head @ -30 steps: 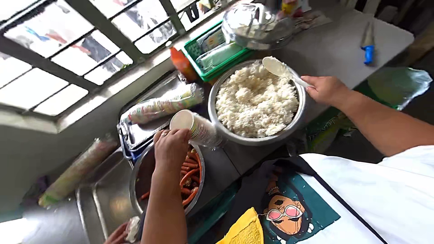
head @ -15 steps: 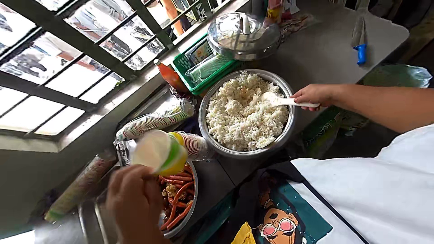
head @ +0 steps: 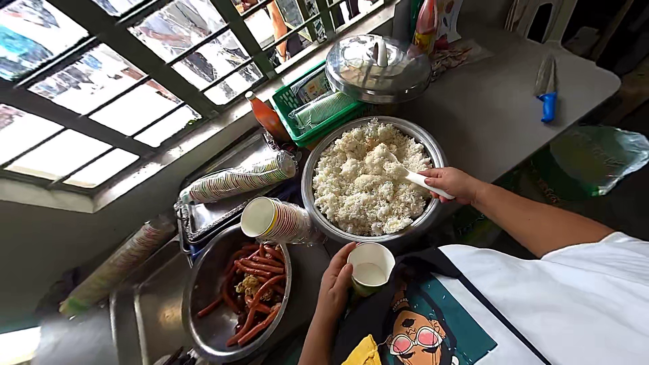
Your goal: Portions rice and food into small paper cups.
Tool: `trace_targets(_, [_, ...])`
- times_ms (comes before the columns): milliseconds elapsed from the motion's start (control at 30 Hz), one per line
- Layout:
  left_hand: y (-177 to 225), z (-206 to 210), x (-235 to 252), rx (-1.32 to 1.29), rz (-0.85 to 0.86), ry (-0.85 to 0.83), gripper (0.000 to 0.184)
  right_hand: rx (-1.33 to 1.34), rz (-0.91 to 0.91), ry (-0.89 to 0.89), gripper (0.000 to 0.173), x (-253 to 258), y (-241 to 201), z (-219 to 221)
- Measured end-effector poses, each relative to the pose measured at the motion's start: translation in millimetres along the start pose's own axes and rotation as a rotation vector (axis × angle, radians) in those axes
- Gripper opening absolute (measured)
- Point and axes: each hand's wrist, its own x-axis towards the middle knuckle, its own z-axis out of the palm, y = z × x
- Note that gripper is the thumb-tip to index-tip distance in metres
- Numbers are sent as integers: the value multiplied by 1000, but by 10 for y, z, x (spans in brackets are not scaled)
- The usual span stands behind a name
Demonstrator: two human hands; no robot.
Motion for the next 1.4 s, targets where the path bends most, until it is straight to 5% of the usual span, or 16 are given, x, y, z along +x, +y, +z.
trace_targets(233, [347,-12,106,4,-507,-163,82,118,-84,99,40,-190,29,161])
trace_targets(467, [434,319,1125,-99,-426,147,48,183,-284,136,42,-249,-129,418])
trace_targets(733, [309,546,1862,-186,-491,280,47,-524,-822,438,46,-125,318,456])
trace_targets(900, [300,407,2030,-78,-473,294,47,-825,-958,529,44,-110,526,327])
trace_targets(1100, [153,382,2118,-31,-431,309,49,-1033,-999,485,39,-196,375,292])
trace_targets(1400, [266,258,2122,-349,-442,536,42,-1104,-856,403,56,-398,361,293])
